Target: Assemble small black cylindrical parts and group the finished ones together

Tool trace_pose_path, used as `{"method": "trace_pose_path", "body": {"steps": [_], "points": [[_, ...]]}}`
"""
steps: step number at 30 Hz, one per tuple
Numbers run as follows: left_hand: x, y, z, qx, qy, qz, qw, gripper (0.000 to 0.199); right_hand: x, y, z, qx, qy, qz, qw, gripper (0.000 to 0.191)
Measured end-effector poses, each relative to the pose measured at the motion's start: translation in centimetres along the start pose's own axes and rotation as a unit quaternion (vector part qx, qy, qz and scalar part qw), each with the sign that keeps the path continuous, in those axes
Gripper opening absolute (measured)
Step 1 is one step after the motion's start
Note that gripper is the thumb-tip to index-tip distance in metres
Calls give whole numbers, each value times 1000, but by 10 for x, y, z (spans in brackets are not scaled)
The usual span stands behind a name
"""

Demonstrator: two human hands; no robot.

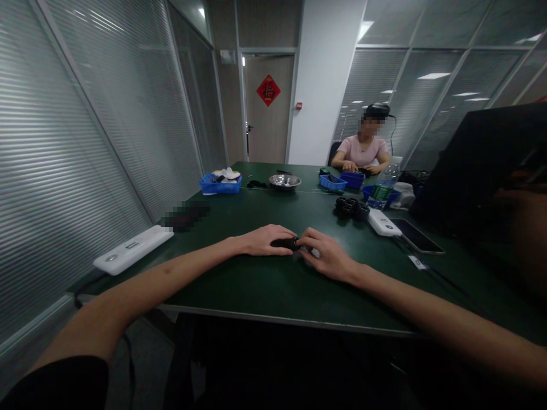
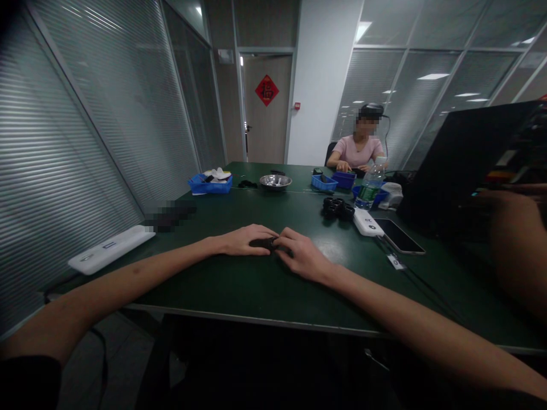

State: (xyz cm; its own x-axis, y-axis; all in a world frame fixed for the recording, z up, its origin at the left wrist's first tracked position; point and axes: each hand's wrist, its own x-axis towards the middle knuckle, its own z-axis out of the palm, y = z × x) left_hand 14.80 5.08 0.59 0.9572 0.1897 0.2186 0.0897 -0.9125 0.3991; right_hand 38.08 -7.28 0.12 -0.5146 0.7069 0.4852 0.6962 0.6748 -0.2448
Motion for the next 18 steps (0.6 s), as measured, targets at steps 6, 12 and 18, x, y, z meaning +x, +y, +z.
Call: {"method": "trace_pose_path", "body": {"steps": [6, 12, 18], "points": [[0, -4, 1, -83, 49, -13, 995, 45, 2, -1, 0, -9, -9, 13, 1000, 20], [2, -4, 4, -164, 47, -44, 984, 46, 2, 1, -1, 8, 16, 17, 1000, 17], [1, -2, 4, -169, 42, -36, 984, 42, 0, -3, -4, 64, 33, 34, 997, 21]]}}
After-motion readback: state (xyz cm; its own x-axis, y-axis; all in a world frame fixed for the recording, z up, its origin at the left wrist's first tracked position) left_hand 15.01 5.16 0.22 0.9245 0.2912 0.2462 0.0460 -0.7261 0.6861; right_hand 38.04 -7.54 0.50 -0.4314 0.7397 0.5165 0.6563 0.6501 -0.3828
